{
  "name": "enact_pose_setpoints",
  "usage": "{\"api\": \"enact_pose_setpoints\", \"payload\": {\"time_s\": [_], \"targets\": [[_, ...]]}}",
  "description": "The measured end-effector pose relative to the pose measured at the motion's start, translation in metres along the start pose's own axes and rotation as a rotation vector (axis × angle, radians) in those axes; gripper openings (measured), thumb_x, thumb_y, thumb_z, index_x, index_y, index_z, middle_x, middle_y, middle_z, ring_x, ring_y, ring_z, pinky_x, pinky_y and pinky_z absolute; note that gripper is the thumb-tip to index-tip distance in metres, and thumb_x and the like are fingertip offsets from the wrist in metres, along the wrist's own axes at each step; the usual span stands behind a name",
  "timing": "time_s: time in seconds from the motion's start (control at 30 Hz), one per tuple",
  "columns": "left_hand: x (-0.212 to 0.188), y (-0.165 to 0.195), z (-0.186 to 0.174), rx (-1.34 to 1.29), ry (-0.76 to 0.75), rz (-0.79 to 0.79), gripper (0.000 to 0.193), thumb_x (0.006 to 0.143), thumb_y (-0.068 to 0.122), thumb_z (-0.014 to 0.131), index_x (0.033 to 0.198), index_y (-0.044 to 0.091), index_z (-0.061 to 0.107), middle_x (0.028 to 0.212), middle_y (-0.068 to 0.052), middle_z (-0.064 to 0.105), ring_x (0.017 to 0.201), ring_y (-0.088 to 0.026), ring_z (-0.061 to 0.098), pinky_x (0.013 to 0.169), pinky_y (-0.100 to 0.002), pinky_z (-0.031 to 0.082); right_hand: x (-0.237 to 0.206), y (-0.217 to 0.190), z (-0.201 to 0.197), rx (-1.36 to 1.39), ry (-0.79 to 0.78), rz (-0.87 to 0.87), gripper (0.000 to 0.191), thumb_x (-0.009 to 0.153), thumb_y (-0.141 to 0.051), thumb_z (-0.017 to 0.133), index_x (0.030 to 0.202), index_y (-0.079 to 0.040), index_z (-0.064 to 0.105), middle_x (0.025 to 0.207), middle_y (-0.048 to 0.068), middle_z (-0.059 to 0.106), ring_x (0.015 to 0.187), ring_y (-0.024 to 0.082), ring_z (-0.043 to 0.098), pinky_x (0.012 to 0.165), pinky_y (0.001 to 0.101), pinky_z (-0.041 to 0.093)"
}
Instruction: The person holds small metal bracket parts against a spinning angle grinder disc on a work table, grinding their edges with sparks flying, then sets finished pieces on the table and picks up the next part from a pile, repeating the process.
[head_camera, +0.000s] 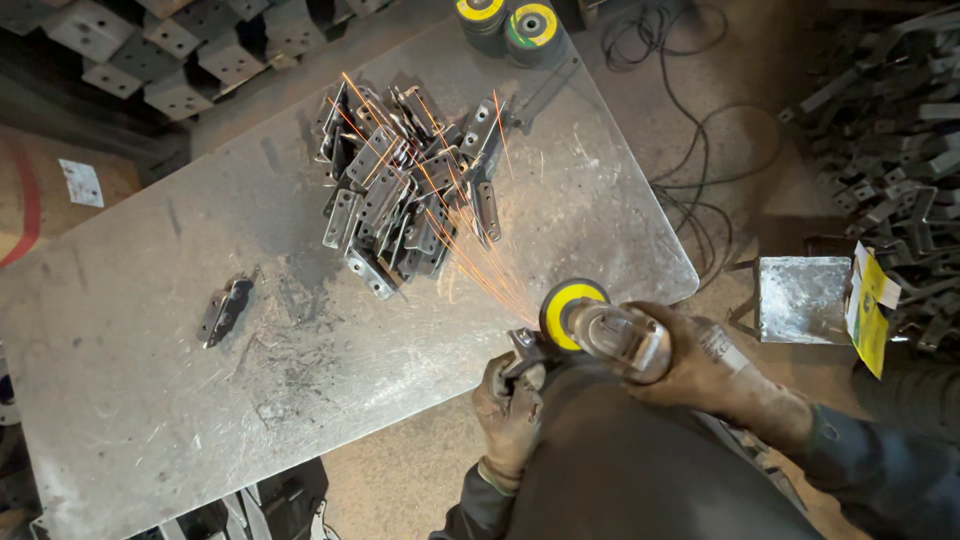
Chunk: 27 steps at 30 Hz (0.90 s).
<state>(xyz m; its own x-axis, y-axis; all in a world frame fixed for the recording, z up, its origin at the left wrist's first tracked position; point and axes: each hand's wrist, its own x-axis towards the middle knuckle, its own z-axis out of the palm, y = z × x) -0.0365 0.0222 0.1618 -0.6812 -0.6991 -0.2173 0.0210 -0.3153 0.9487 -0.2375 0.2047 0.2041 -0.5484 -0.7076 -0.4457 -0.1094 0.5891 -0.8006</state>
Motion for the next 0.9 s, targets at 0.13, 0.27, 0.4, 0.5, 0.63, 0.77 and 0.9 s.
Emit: {"api": "enact_pose_setpoints", "payload": {"time_s": [0.13, 0.27, 0.4, 0.5, 0.63, 0.77, 0.9], "targets": [[0.005, 0.02, -0.001, 0.368, -0.152, 0.263, 0.03, 0.085, 0.001, 0.057, 0.113, 0.002, 0.066, 0.087, -0.008, 0.067, 0.068, -0.016, 0.063, 0.06, -0.028, 0.05, 0.004, -0.001, 0.003, 0.081, 0.032, -0.049, 0.106, 0.058, -0.017, 0.094, 0.148, -0.007, 0.039, 0.13, 0.012, 0.062, 0.12, 0.022, 0.061, 0.101, 0.036, 0.051], [0.016, 0.046, -0.007, 0.784, -0.426, 0.792, 0.041, 0.077, 0.015, 0.068, 0.116, 0.002, 0.063, 0.118, -0.018, 0.068, 0.105, -0.035, 0.069, 0.087, -0.043, 0.056, 0.009, -0.009, -0.005, 0.172, 0.019, 0.073, 0.114, 0.054, -0.015, 0.096, 0.151, -0.008, 0.036, 0.125, 0.008, 0.063, 0.115, 0.016, 0.061, 0.098, 0.0328, 0.051], [0.017, 0.063, -0.002, 1.077, -0.544, 0.898, 0.029, 0.09, 0.018, 0.066, 0.117, 0.007, 0.066, 0.127, -0.013, 0.068, 0.12, -0.032, 0.066, 0.096, -0.043, 0.054, 0.006, -0.031, -0.022, 0.35, -0.177, 0.07, 0.069, 0.061, -0.009, 0.089, 0.126, -0.002, 0.066, 0.112, 0.006, 0.076, 0.102, 0.013, 0.068, 0.091, 0.0314, 0.057], [0.016, 0.07, 0.001, 1.2, -0.612, 0.945, 0.029, 0.092, 0.02, 0.062, 0.116, 0.005, 0.065, 0.124, -0.015, 0.068, 0.122, -0.032, 0.064, 0.102, -0.046, 0.052, 0.002, -0.051, -0.028, 0.437, -0.205, 0.102, 0.062, 0.063, -0.004, 0.087, 0.122, -0.003, 0.068, 0.109, 0.003, 0.075, 0.099, 0.01, 0.066, 0.087, 0.0294, 0.056], [0.016, 0.079, 0.003, 1.301, -0.691, 0.998, 0.03, 0.09, 0.022, 0.06, 0.116, 0.007, 0.066, 0.124, -0.014, 0.068, 0.121, -0.032, 0.063, 0.1, -0.044, 0.052, -0.003, -0.069, -0.032, 0.479, -0.228, 0.129, 0.052, 0.068, -0.001, 0.087, 0.117, 0.003, 0.069, 0.101, 0.006, 0.073, 0.092, 0.01, 0.066, 0.08, 0.0291, 0.056], [0.017, 0.08, 0.001, 1.32, -0.757, 0.982, 0.03, 0.091, 0.023, 0.059, 0.116, 0.008, 0.066, 0.122, -0.013, 0.068, 0.12, -0.031, 0.063, 0.099, -0.044, 0.052, -0.008, -0.078, -0.038, 0.596, -0.269, 0.122, 0.052, 0.071, -0.003, 0.084, 0.12, 0.003, 0.068, 0.098, 0.004, 0.07, 0.089, 0.009, 0.064, 0.08, 0.0264, 0.056], [0.02, 0.066, -0.004, 1.291, -0.786, 0.967, 0.03, 0.088, 0.022, 0.063, 0.114, 0.007, 0.066, 0.121, -0.013, 0.067, 0.119, -0.032, 0.063, 0.098, -0.043, 0.053, -0.003, -0.084, -0.034, 0.498, -0.197, 0.21, 0.053, 0.067, -0.004, 0.082, 0.117, 0.0, 0.067, 0.097, 0.005, 0.072, 0.084, 0.012, 0.064, 0.072, 0.03, 0.054]]}}
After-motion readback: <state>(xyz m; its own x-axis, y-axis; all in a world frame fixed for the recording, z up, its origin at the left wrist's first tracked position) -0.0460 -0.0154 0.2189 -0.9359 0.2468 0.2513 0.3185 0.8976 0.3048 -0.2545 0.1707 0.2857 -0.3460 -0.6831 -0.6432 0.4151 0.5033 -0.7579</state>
